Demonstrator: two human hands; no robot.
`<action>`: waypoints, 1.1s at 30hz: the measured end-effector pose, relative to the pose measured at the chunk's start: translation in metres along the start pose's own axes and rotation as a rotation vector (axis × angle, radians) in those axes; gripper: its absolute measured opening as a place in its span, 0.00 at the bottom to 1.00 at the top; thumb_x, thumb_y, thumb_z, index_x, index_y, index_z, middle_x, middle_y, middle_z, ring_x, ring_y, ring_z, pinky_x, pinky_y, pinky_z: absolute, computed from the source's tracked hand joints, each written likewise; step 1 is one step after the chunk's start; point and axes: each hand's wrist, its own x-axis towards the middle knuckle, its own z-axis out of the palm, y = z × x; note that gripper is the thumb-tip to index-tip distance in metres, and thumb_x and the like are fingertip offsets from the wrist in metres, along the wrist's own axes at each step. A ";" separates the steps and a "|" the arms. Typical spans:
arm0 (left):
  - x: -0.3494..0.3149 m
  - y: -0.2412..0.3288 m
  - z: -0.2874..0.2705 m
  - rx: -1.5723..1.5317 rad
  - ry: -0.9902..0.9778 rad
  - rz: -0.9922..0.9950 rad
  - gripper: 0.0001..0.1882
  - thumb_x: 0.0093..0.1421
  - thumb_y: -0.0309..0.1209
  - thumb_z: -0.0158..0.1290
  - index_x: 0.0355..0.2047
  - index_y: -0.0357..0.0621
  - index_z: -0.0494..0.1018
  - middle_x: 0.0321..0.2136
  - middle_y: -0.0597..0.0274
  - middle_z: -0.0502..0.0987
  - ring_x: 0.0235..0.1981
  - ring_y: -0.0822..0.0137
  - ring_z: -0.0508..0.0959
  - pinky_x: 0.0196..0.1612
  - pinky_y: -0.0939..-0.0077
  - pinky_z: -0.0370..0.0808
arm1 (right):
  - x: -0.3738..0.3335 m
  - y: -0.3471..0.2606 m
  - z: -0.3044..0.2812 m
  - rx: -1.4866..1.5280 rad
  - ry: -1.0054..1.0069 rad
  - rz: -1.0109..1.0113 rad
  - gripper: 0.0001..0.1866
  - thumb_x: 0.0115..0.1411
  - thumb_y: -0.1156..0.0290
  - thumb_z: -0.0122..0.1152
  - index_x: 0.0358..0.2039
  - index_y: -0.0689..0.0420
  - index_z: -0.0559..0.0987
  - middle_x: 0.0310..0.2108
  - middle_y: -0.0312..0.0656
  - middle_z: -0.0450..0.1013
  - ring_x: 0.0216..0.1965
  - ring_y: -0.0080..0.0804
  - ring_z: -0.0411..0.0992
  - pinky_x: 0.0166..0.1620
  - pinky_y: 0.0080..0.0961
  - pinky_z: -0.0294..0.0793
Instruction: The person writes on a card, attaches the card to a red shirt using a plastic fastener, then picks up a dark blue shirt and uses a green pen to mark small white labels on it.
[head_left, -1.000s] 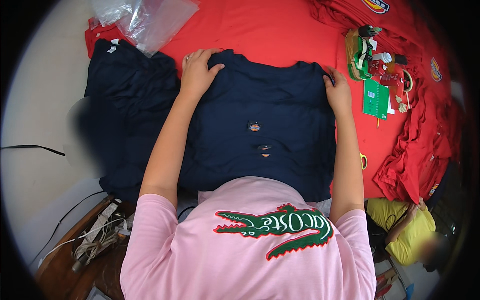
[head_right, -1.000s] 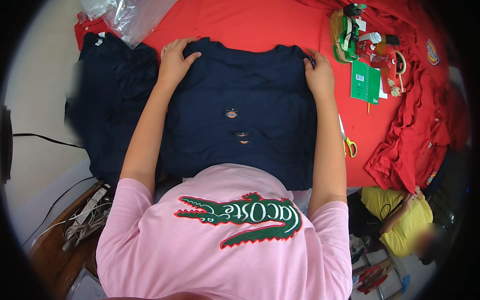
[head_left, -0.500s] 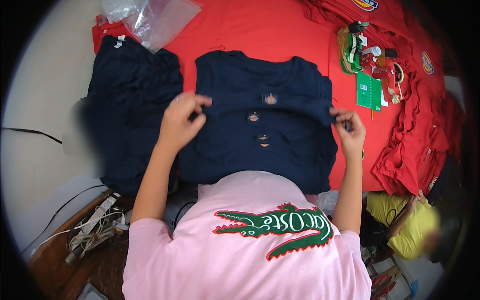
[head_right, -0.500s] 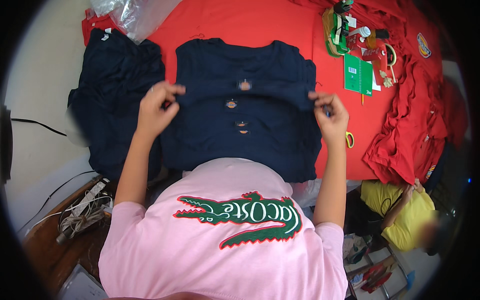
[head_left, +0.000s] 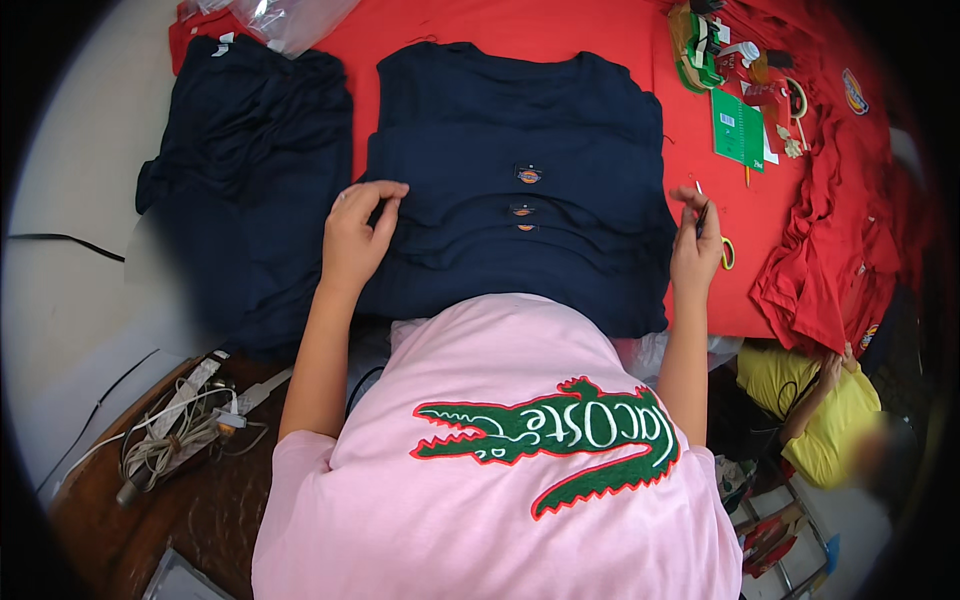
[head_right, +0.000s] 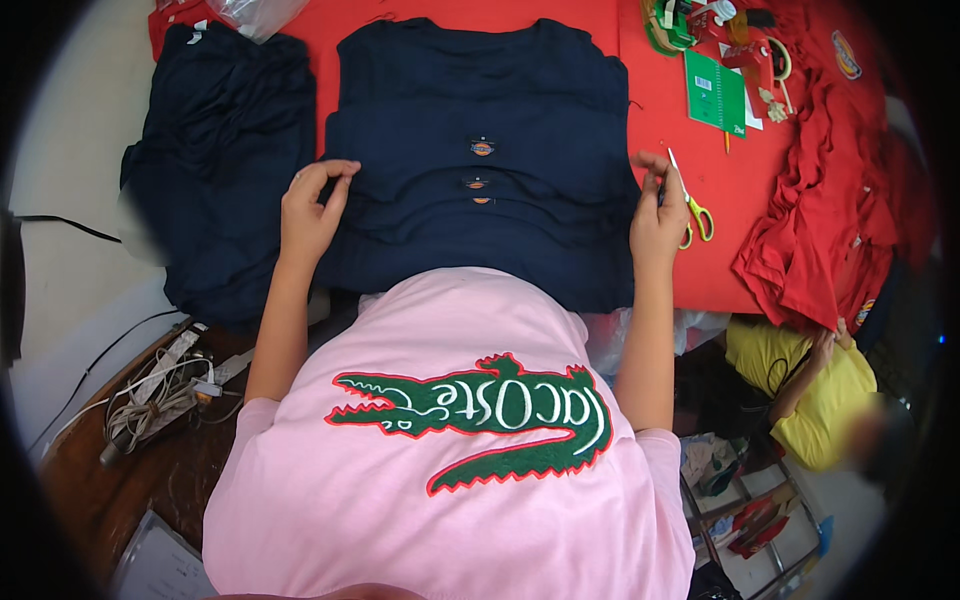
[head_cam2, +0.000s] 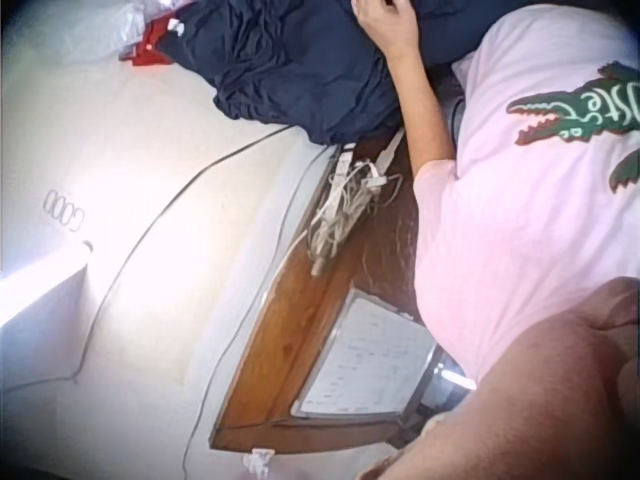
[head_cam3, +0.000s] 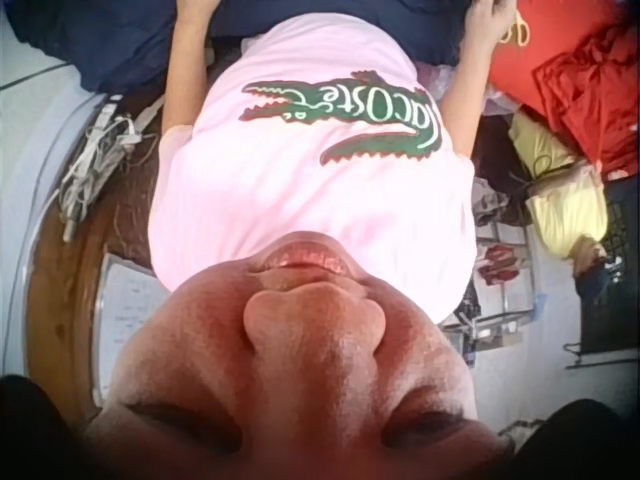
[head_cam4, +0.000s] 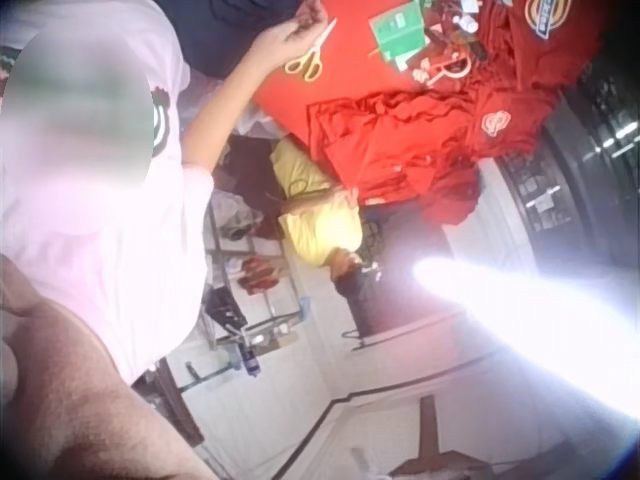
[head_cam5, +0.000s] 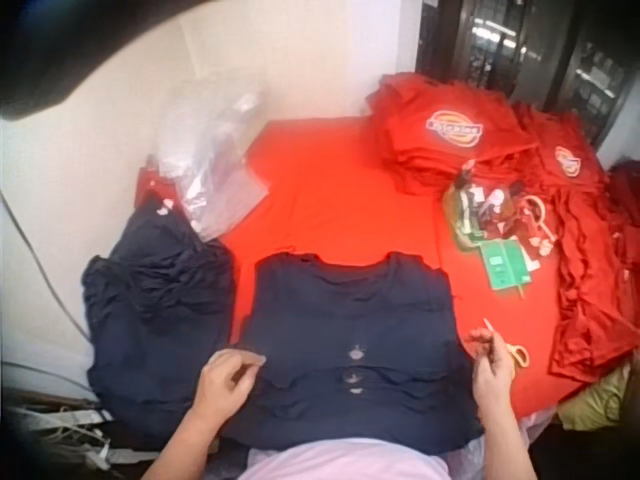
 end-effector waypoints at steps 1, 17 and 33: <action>0.007 0.003 0.006 -0.039 0.018 0.000 0.06 0.65 0.18 0.59 0.39 0.40 0.83 0.43 0.60 0.89 0.48 0.58 0.87 0.56 0.65 0.78 | 0.007 -0.002 0.004 0.126 0.060 0.046 0.11 0.75 0.81 0.53 0.52 0.63 0.83 0.48 0.41 0.83 0.33 0.16 0.71 0.36 0.20 0.72; 0.028 -0.063 0.052 0.199 -0.012 -0.035 0.26 0.81 0.42 0.44 0.75 0.54 0.68 0.79 0.56 0.60 0.82 0.42 0.51 0.80 0.37 0.42 | 0.006 0.019 0.073 -0.635 -0.414 -0.561 0.39 0.55 0.91 0.51 0.69 0.56 0.75 0.74 0.46 0.67 0.78 0.44 0.61 0.79 0.47 0.57; 0.027 -0.031 0.004 0.061 -0.159 0.188 0.18 0.51 0.26 0.68 0.45 0.45 0.82 0.56 0.58 0.81 0.67 0.49 0.75 0.71 0.47 0.67 | 0.075 -0.008 0.082 -0.110 -0.139 -0.076 0.14 0.80 0.67 0.56 0.59 0.57 0.82 0.32 0.35 0.77 0.29 0.15 0.67 0.33 0.19 0.66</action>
